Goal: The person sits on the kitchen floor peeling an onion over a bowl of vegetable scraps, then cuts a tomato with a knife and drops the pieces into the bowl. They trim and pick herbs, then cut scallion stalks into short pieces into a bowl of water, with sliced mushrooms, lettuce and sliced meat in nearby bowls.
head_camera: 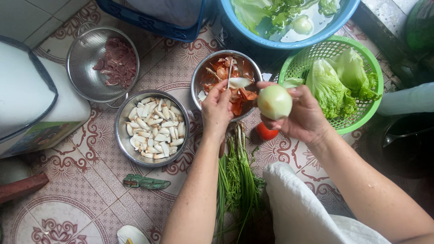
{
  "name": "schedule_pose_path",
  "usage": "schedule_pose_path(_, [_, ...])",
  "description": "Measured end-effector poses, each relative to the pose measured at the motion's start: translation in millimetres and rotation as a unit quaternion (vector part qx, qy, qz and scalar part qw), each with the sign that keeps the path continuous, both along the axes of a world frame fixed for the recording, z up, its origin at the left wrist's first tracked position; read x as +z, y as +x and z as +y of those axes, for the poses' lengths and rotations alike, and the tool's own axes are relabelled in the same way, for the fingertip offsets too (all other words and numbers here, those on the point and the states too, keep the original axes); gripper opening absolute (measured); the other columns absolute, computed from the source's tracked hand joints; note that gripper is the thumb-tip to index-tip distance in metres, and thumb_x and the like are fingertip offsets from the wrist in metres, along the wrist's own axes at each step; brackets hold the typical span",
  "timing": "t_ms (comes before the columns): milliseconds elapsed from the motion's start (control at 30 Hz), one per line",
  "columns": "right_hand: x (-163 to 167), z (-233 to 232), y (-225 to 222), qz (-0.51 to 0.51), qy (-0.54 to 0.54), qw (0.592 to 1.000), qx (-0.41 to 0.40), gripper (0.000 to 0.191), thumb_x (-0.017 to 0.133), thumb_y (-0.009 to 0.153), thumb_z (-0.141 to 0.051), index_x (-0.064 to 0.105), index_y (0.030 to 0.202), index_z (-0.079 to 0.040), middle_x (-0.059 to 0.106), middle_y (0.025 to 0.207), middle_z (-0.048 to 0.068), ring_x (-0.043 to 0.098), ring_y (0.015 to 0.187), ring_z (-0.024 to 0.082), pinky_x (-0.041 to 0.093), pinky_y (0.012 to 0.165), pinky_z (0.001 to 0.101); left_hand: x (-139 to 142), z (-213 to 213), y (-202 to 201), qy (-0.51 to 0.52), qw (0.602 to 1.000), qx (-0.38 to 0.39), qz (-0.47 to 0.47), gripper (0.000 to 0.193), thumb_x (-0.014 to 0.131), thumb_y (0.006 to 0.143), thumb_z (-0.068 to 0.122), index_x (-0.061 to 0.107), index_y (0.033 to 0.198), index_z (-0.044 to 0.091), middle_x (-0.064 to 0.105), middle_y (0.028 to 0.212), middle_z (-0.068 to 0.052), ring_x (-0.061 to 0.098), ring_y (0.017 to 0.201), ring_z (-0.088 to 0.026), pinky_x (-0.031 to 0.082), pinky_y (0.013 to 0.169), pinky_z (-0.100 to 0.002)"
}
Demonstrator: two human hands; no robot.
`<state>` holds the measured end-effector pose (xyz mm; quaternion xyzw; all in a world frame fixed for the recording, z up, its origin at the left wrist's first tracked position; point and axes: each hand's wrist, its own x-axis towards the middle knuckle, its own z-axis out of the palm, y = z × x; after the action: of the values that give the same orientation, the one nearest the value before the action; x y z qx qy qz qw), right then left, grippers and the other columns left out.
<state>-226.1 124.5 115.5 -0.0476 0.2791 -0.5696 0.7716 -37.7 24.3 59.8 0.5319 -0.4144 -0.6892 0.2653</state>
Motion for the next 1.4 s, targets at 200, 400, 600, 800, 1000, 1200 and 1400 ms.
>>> schedule_pose_path(200, [-6.3,0.0,-7.1,-0.015,0.023,0.999,-0.045,0.055,0.061,0.099,-0.043,0.055,0.136,-0.004,0.061,0.107,0.016,0.062,0.076,0.025,0.057,0.065,0.0293,2.5,-2.1,6.9,-0.097,0.974,-0.101,-0.176,0.043,0.061,0.103,0.024,0.051,0.142,0.009,0.069,0.077,0.000,0.061,0.059,-0.008,0.049,0.052,-0.027])
schedule_pose_path(400, [-25.8,-3.8,1.4,-0.082,0.045,0.992,-0.089,0.052,0.062,0.107,-0.047,0.056,0.129,0.000,0.067,0.109,0.018,0.068,0.079,0.025,0.062,0.066,0.0310,48.4,41.8,-3.0,-0.225,0.963,-0.148,-0.027,0.038,0.062,0.104,0.018,0.048,0.137,0.005,0.079,0.093,-0.009,0.076,0.080,-0.018,0.059,0.069,-0.034])
schedule_pose_path(600, [-27.0,-5.9,5.4,-0.108,0.093,0.985,-0.098,0.057,0.057,0.104,-0.053,0.056,0.126,0.000,0.069,0.106,0.014,0.075,0.085,0.028,0.067,0.068,0.0327,86.3,49.4,-1.0,-0.266,0.939,-0.215,-0.030,0.053,0.062,0.099,0.016,0.044,0.149,0.014,0.080,0.100,-0.015,0.080,0.094,-0.025,0.063,0.082,-0.036])
schedule_pose_path(800, [-20.2,-7.9,13.9,-0.073,0.100,0.987,-0.101,0.054,0.054,0.105,-0.052,0.056,0.125,-0.001,0.070,0.104,0.014,0.074,0.082,0.027,0.064,0.065,0.0305,75.1,46.7,-2.1,-0.313,0.931,-0.186,-0.005,0.037,0.061,0.106,0.017,0.054,0.142,0.012,0.079,0.106,-0.012,0.080,0.097,-0.022,0.066,0.082,-0.033])
schedule_pose_path(1000, [-9.5,-8.1,9.3,-0.024,0.110,0.993,-0.019,0.055,0.053,0.104,-0.052,0.061,0.120,-0.001,0.064,0.092,0.012,0.060,0.061,0.019,0.051,0.051,0.0273,54.5,31.3,9.8,-0.096,0.986,-0.093,0.104,0.033,0.063,0.104,0.016,0.065,0.136,0.006,0.069,0.087,0.000,0.051,0.058,-0.004,0.041,0.048,-0.019])
schedule_pose_path(1200, [4.7,-9.1,3.2,-0.036,0.044,0.998,0.029,0.053,0.055,0.101,-0.048,0.063,0.124,0.000,0.063,0.091,0.012,0.055,0.061,0.019,0.048,0.053,0.0280,33.9,-6.2,18.3,-0.067,0.997,-0.040,0.020,0.045,0.062,0.099,0.021,0.057,0.143,0.008,0.059,0.074,0.005,0.048,0.057,-0.003,0.039,0.044,-0.019])
schedule_pose_path(1400, [2.8,-13.5,9.6,0.043,0.110,0.990,-0.076,0.046,0.059,0.095,-0.034,0.056,0.129,-0.004,0.069,0.114,0.014,0.068,0.090,0.022,0.056,0.076,0.0331,49.9,19.5,11.2,-0.239,0.959,-0.125,-0.090,0.052,0.058,0.105,0.022,0.042,0.151,0.003,0.074,0.082,-0.004,0.070,0.074,-0.010,0.055,0.068,-0.026])
